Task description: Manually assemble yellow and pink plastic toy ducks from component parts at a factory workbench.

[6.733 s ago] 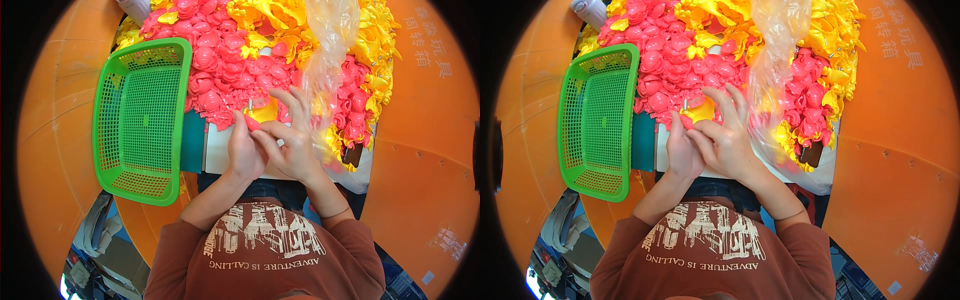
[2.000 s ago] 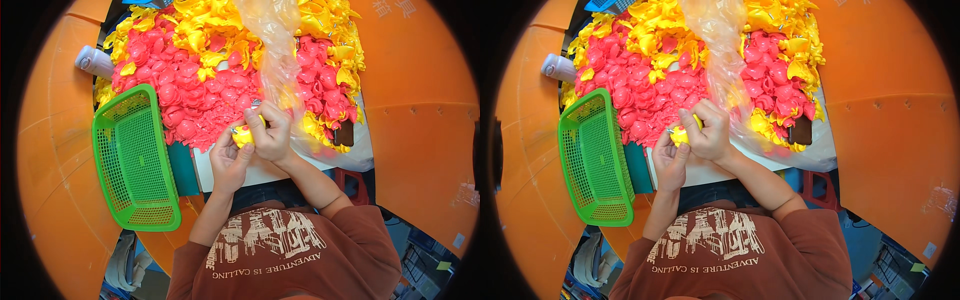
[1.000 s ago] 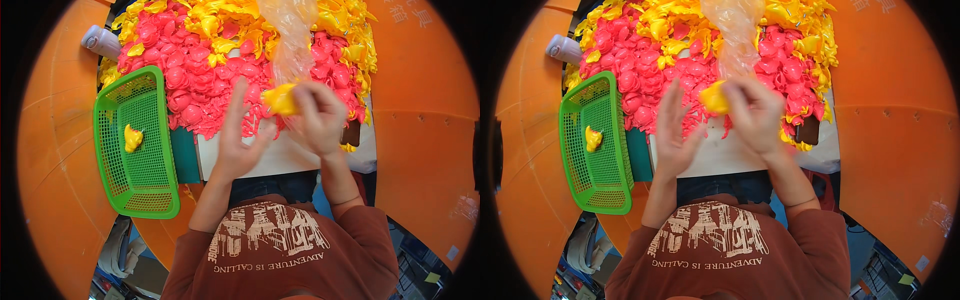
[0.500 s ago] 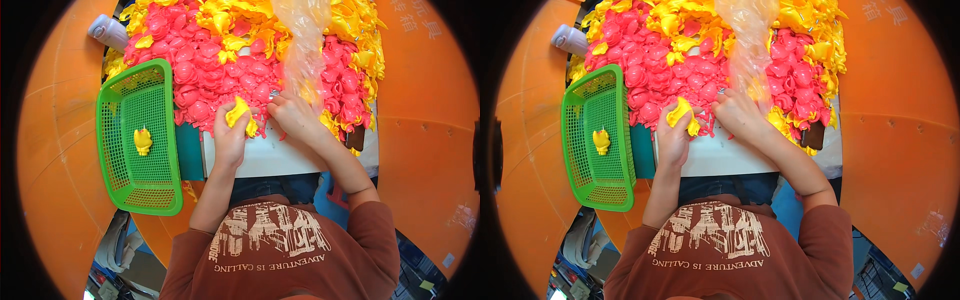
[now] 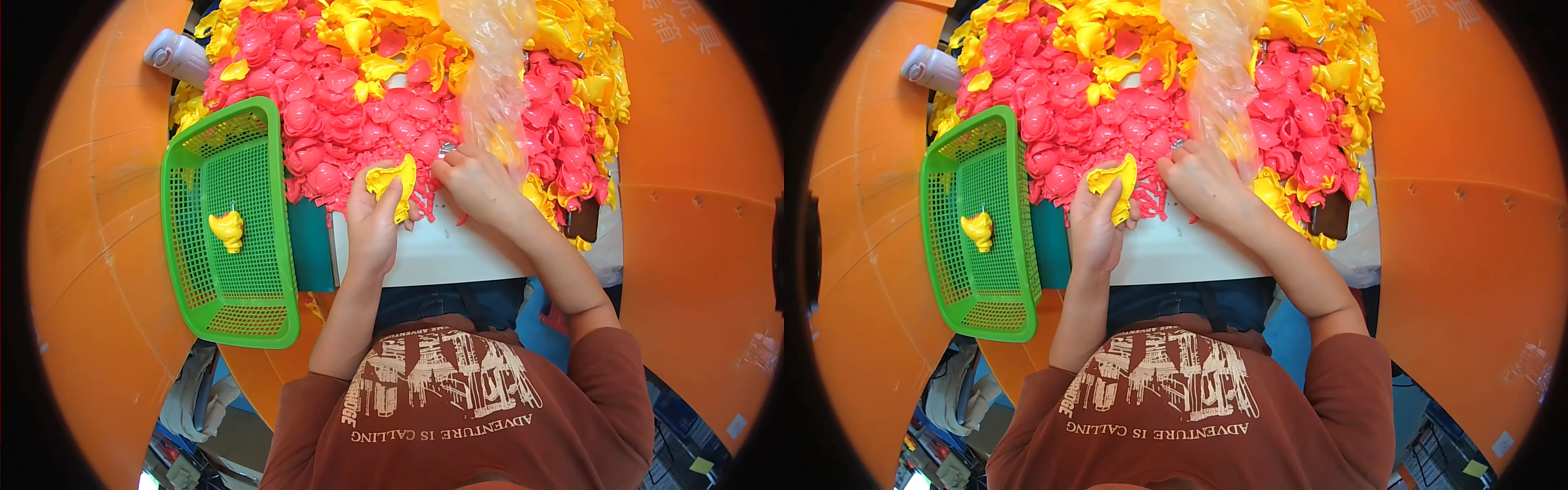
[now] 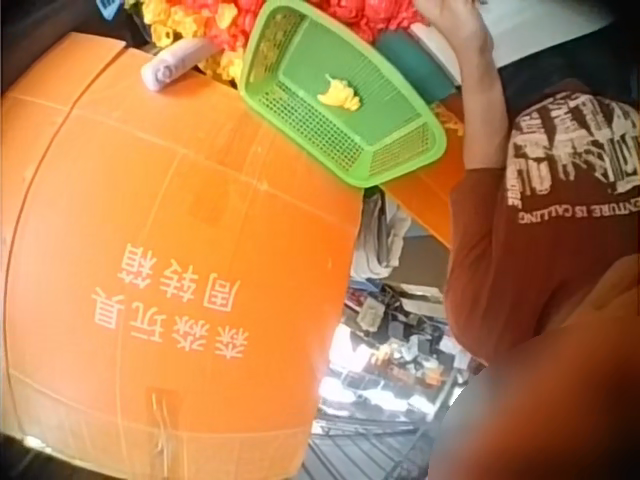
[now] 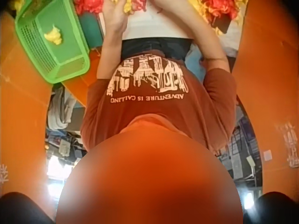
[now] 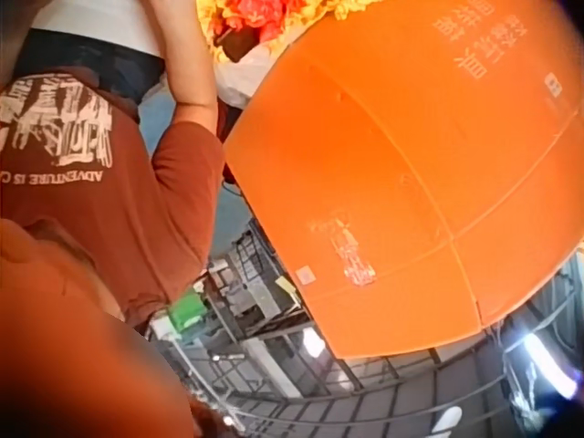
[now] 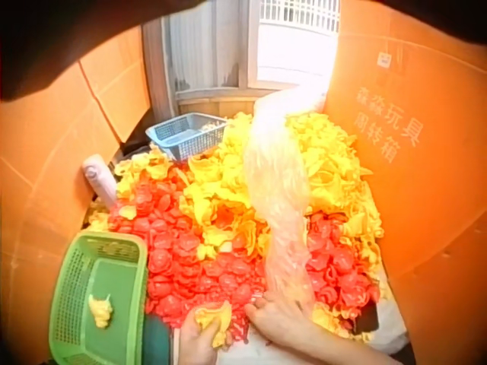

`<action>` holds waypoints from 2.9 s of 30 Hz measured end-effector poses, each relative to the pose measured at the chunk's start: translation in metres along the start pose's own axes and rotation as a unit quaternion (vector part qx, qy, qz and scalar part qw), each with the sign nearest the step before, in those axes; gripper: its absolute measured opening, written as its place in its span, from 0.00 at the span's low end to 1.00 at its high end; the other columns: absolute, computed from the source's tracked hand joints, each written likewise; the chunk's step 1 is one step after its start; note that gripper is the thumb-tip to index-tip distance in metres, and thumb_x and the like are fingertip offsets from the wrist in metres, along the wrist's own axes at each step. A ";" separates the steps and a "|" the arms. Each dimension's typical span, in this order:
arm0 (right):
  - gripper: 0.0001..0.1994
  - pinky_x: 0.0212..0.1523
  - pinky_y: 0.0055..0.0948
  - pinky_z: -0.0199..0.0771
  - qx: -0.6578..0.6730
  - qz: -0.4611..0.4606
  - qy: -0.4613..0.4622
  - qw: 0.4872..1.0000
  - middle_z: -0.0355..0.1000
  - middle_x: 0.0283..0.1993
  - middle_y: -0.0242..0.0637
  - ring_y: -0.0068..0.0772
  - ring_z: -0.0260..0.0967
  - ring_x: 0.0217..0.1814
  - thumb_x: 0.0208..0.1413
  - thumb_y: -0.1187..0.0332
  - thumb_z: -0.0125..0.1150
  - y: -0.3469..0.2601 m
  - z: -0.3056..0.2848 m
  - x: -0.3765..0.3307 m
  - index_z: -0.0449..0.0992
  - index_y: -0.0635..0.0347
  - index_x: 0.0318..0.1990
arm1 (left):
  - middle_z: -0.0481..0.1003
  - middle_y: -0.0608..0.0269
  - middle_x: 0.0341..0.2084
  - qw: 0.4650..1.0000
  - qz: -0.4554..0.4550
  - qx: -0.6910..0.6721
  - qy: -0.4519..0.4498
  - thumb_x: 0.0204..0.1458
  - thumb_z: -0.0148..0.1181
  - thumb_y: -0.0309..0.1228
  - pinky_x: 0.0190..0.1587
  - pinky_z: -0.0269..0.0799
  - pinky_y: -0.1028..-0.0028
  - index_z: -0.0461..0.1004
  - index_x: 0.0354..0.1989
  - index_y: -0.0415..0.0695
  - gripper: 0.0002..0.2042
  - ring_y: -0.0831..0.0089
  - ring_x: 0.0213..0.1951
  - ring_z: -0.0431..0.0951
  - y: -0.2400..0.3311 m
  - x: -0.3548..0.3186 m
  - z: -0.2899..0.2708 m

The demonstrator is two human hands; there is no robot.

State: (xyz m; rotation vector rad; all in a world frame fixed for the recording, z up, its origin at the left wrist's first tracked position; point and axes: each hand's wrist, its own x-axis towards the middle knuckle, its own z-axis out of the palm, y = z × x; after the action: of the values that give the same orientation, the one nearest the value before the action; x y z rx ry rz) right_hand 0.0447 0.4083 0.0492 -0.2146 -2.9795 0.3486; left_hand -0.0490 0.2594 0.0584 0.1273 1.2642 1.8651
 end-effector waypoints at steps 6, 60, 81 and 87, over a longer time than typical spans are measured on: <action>0.13 0.33 0.29 0.71 0.190 0.067 0.148 0.968 0.69 0.29 0.40 0.35 0.70 0.32 0.39 0.76 0.62 -0.002 -0.022 0.001 0.74 0.63 0.38 | 0.71 0.59 0.30 0.994 0.021 0.102 -0.011 0.56 0.46 0.22 0.16 0.63 0.81 0.64 0.44 0.40 0.08 0.77 0.18 0.71 0.003 -0.005 0.003; 0.08 0.33 0.37 0.71 0.041 0.073 0.113 0.990 0.71 0.29 0.42 0.44 0.70 0.33 0.45 0.71 0.61 -0.009 -0.001 -0.012 0.74 0.64 0.32 | 0.74 0.51 0.30 0.981 -0.146 -0.124 -0.002 0.58 0.43 0.30 0.20 0.67 0.74 0.64 0.46 0.39 0.11 0.69 0.20 0.73 -0.004 0.004 -0.011; 0.06 0.42 0.21 0.69 0.704 0.054 -0.094 0.702 0.71 0.37 0.35 0.23 0.69 0.40 0.49 0.78 0.60 -0.004 -0.043 0.006 0.76 0.66 0.36 | 0.70 0.63 0.29 0.959 -0.102 0.161 -0.210 0.56 0.48 0.24 0.18 0.65 0.82 0.62 0.50 0.35 0.13 0.82 0.18 0.68 0.027 -0.029 0.013; 0.07 0.42 0.19 0.69 0.714 0.066 -0.135 0.684 0.71 0.36 0.32 0.20 0.69 0.40 0.49 0.77 0.61 -0.003 -0.030 0.008 0.74 0.65 0.36 | 0.71 0.62 0.28 0.960 -0.105 0.179 -0.187 0.56 0.48 0.24 0.18 0.65 0.82 0.63 0.47 0.35 0.12 0.81 0.18 0.68 0.018 -0.027 0.008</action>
State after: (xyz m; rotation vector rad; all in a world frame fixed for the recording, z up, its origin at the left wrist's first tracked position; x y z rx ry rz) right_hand 0.0406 0.4129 0.0803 -0.1623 -1.9324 2.5837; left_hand -0.0388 0.2440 0.0863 0.4960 1.2761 1.3402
